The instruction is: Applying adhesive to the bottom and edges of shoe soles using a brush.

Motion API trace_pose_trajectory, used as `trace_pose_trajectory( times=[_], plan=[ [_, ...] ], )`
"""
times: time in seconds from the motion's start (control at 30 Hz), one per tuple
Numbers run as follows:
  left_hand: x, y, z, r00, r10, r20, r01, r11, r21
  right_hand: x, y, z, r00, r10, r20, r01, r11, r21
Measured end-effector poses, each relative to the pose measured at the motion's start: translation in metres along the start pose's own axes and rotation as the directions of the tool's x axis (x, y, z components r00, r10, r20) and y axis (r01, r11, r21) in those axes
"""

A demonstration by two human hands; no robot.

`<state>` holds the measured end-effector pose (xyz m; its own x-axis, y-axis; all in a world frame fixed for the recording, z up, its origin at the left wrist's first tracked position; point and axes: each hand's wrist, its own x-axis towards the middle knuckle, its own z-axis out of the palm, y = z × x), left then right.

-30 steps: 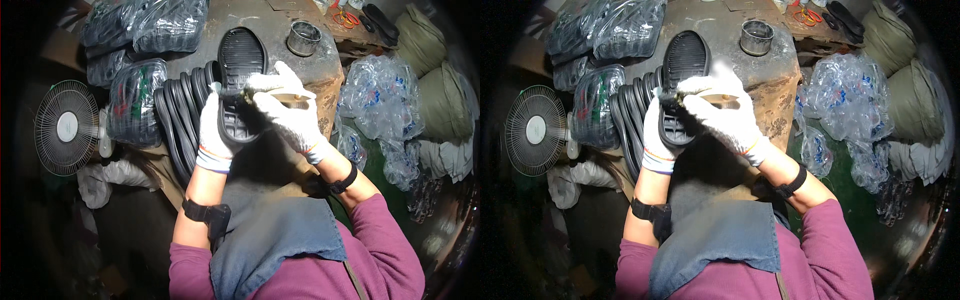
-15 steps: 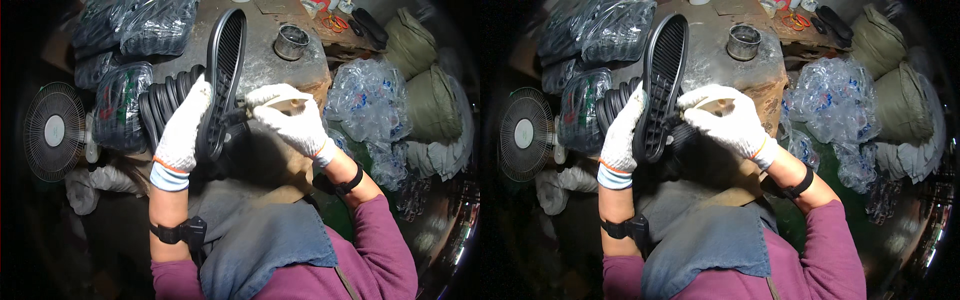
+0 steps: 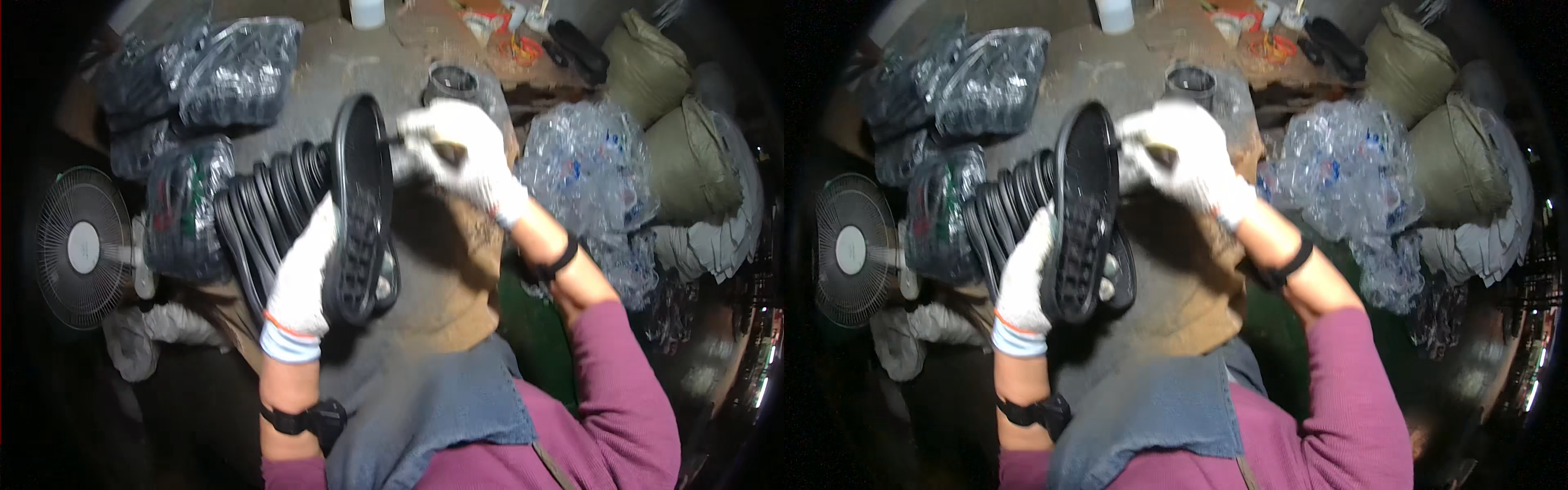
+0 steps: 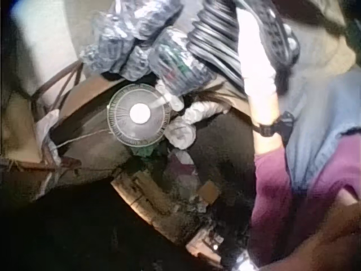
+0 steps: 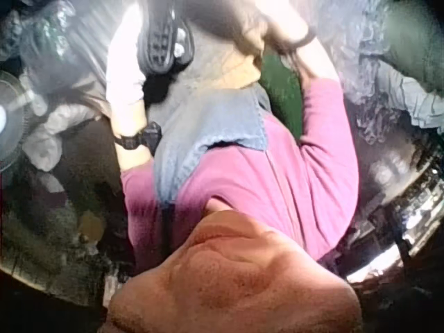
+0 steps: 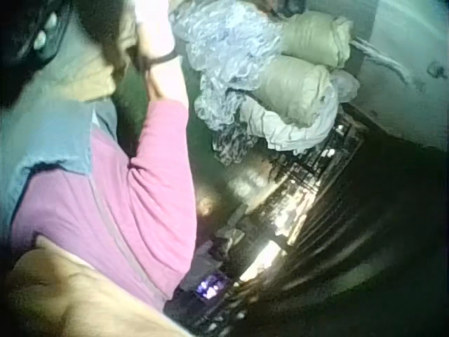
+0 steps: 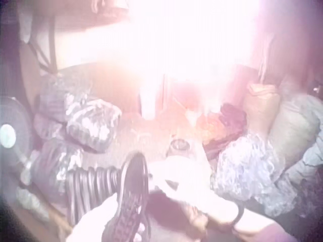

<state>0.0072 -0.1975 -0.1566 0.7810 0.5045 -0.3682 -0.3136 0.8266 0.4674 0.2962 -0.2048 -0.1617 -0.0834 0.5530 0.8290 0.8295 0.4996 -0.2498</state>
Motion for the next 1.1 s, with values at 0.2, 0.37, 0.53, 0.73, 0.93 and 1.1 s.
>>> trace_pose_trajectory(
  times=[0.2,0.37,0.53,0.73,0.93,1.1],
  plan=[
    [-0.009,-0.015,0.003,0.996,-0.09,0.019,0.09,0.996,-0.026,0.01,0.018,-0.003,1.0,-0.022,-0.013,0.021,0.997,-0.073],
    [0.002,-0.004,0.004,0.975,-0.164,0.149,0.188,0.969,-0.16,0.033,0.026,0.021,0.998,-0.062,-0.022,0.06,0.996,-0.064],
    [0.006,0.005,-0.002,0.973,-0.086,0.216,0.162,0.918,-0.362,0.018,0.001,0.032,0.854,0.52,0.001,-0.409,0.672,0.617],
    [0.008,-0.005,-0.008,0.954,-0.107,0.281,0.209,0.908,-0.363,-0.021,0.009,0.049,0.703,0.711,0.017,-0.576,0.554,0.601],
    [0.0,-0.001,-0.03,0.955,-0.098,0.281,0.203,0.903,-0.378,-0.002,-0.044,0.048,0.814,0.552,0.182,-0.493,0.491,0.718],
    [0.0,-0.002,-0.022,0.925,-0.15,0.349,0.28,0.889,-0.361,-0.013,0.01,0.042,0.75,0.654,0.095,-0.481,0.441,0.758]
  ],
)
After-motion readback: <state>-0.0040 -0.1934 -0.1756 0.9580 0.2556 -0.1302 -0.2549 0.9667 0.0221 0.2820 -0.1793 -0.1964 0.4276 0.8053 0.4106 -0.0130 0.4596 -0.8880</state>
